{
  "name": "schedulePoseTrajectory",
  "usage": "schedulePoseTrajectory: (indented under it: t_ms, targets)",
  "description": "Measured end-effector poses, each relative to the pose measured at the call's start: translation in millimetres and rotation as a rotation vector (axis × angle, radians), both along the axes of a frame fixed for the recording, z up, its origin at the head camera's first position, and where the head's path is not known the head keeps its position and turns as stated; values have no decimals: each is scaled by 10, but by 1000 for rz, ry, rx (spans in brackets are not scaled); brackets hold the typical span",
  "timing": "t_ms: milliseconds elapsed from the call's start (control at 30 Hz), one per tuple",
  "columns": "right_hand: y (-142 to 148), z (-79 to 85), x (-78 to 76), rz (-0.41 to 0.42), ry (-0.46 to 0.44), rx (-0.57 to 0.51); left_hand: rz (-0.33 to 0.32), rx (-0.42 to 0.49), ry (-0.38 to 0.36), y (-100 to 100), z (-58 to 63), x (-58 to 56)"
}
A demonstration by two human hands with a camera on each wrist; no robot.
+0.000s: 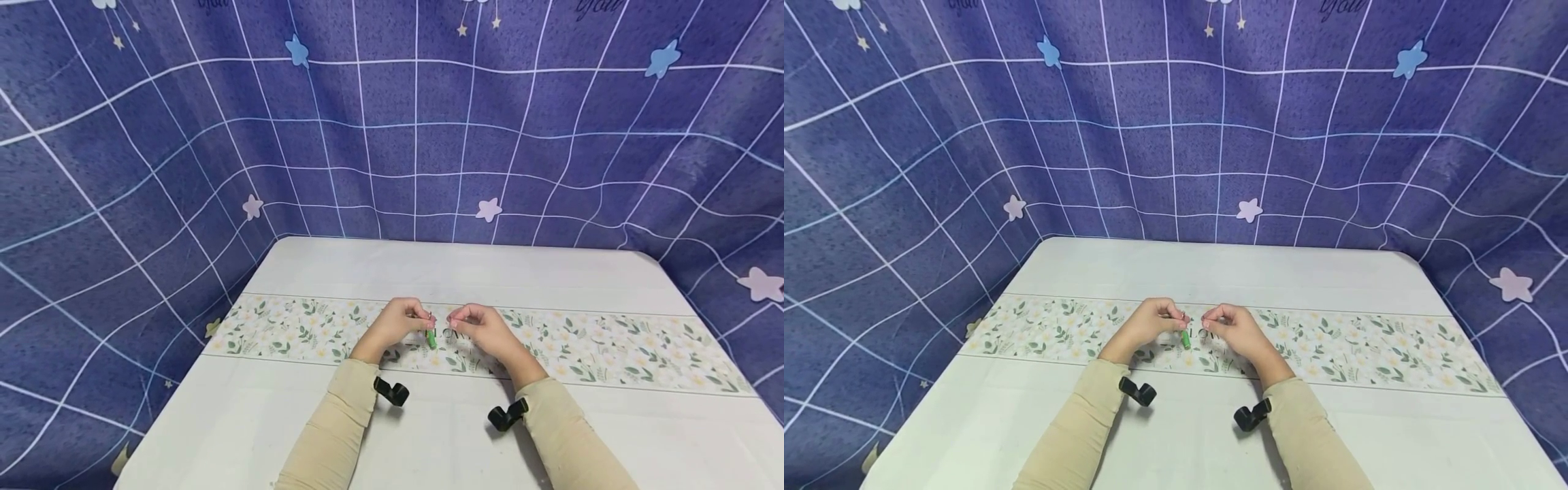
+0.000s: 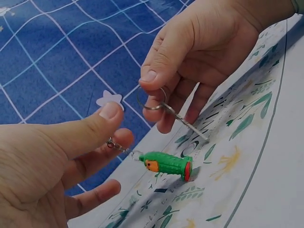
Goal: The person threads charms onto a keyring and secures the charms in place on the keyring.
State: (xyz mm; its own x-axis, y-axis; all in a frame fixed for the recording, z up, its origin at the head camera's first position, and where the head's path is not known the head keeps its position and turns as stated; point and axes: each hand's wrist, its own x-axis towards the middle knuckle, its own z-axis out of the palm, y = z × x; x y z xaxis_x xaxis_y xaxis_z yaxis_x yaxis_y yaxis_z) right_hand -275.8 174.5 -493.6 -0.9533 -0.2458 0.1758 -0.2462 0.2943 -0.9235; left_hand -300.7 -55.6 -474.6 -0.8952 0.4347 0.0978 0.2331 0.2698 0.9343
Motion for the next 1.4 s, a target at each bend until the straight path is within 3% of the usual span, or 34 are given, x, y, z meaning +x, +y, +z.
schedulePoseTrajectory:
  t_ms: [133, 300, 500, 867, 967, 1167, 1400]
  targets:
    - [-11, 37, 10, -15, 1, -30, 18, 13, -26, 1, 21, 1]
    - [-33, 112, 42, -27, 25, -37, -4, 17, -65, 3, 51, 1]
    - [-90, 411, 227, -53, 77, -26, -14, 5, -66, 8, 83, 10]
    - [-174, 635, 348, -52, 225, -73, -47, 120, -41, 6, 224, 58]
    - [-187, 633, 335, -63, 268, -77, -54, 127, -35, 13, 265, 76]
    - [-160, 433, 173, -96, 262, -85, -71, 167, -30, 31, 354, 125]
    - [-184, 478, 205, -130, 312, -51, -42, 152, -2, 63, 446, 197]
